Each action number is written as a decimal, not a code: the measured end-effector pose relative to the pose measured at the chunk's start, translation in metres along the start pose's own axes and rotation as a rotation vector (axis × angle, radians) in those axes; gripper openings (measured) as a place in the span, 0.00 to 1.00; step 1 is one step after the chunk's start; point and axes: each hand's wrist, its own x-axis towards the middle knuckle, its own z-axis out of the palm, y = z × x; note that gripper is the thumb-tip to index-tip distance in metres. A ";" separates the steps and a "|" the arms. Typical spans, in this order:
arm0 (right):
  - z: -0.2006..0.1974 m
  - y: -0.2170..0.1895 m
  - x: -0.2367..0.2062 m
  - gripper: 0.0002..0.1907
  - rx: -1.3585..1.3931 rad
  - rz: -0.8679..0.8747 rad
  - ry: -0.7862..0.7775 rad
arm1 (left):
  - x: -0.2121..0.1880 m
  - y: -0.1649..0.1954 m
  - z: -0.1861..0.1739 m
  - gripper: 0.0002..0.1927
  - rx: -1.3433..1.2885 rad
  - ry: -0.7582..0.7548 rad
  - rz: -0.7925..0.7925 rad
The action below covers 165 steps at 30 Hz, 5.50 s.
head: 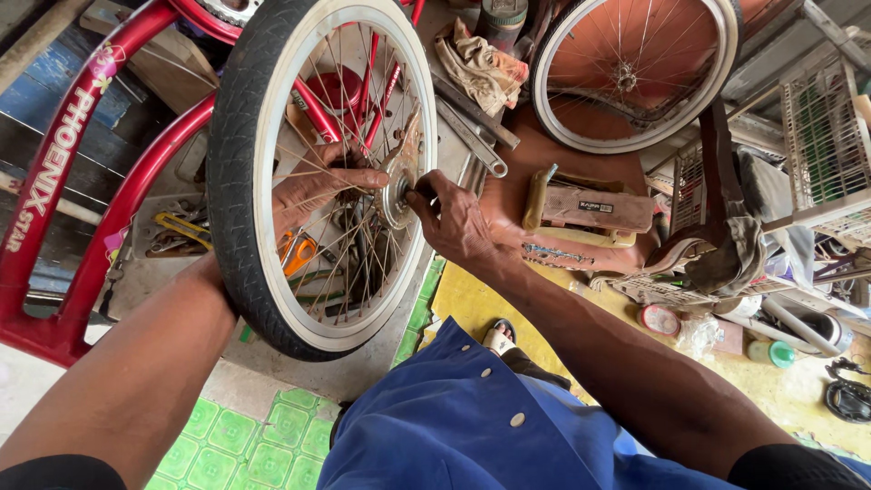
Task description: The person removes a bicycle wheel from the frame and works on the hub using a wrench and a grease gun. They apply grease to the hub, tighten components with a wrench, and then reattach the wheel to the bicycle frame.
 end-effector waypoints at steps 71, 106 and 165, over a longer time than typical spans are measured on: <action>-0.017 0.028 -0.008 0.14 0.123 0.146 -0.111 | 0.058 -0.029 0.023 0.71 0.133 0.208 -0.610; -0.032 0.029 -0.005 0.15 -0.145 -0.325 -0.256 | 0.060 -0.059 0.009 0.72 0.452 0.190 -0.595; -0.004 0.019 -0.007 0.32 0.103 0.552 -0.195 | 0.061 -0.072 0.004 0.75 0.605 0.180 -0.632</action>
